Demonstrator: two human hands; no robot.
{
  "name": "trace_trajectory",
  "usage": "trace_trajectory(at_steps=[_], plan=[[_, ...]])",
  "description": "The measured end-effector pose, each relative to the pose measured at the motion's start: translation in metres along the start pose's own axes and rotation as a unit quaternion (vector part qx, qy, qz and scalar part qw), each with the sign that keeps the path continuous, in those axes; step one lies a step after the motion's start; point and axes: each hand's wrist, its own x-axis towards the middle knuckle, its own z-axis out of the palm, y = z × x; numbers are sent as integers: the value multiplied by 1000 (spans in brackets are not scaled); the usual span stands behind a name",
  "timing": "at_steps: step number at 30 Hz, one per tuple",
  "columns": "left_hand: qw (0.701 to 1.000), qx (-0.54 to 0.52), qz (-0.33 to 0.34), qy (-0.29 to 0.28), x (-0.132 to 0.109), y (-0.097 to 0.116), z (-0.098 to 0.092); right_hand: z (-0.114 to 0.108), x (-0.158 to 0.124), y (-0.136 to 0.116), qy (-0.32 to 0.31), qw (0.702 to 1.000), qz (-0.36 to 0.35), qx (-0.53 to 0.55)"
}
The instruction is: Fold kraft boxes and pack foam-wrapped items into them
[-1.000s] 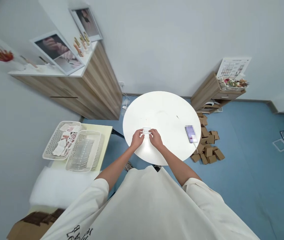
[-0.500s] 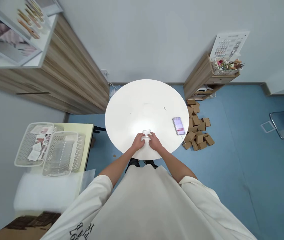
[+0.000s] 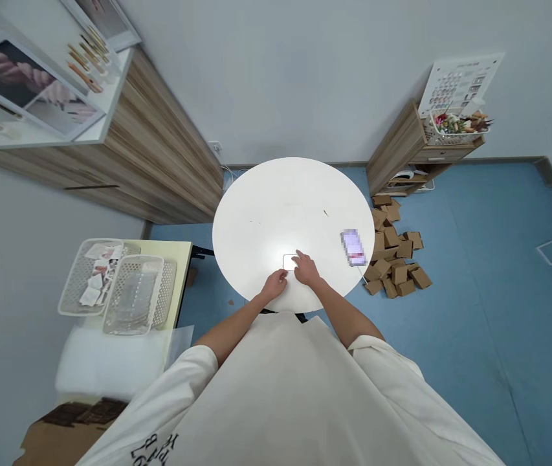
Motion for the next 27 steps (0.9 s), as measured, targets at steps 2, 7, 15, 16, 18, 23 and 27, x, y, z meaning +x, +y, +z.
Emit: trace_trajectory(at_steps=[2,7,15,16,18,23,27], plan=[[999,-31,-14,-16,1,1,7,-3,7,1,-19,1000,-9,1],[998,-45,-48,19,9,1,14,3,4,5,-43,999,6,1],[996,-63,-60,23,10,-3,-10,32,-34,-13,-57,996,56,25],[996,-62,-62,15,8,-3,-11,34,-36,-16,-53,996,63,30],[996,-62,-57,10,6,-2,-13,35,-37,-21,-40,995,78,44],[996,-46,0,74,2,2,-15,22,-33,-31,28,992,101,72],[991,-29,21,129,6,7,-22,6,-28,-39,59,990,89,92]])
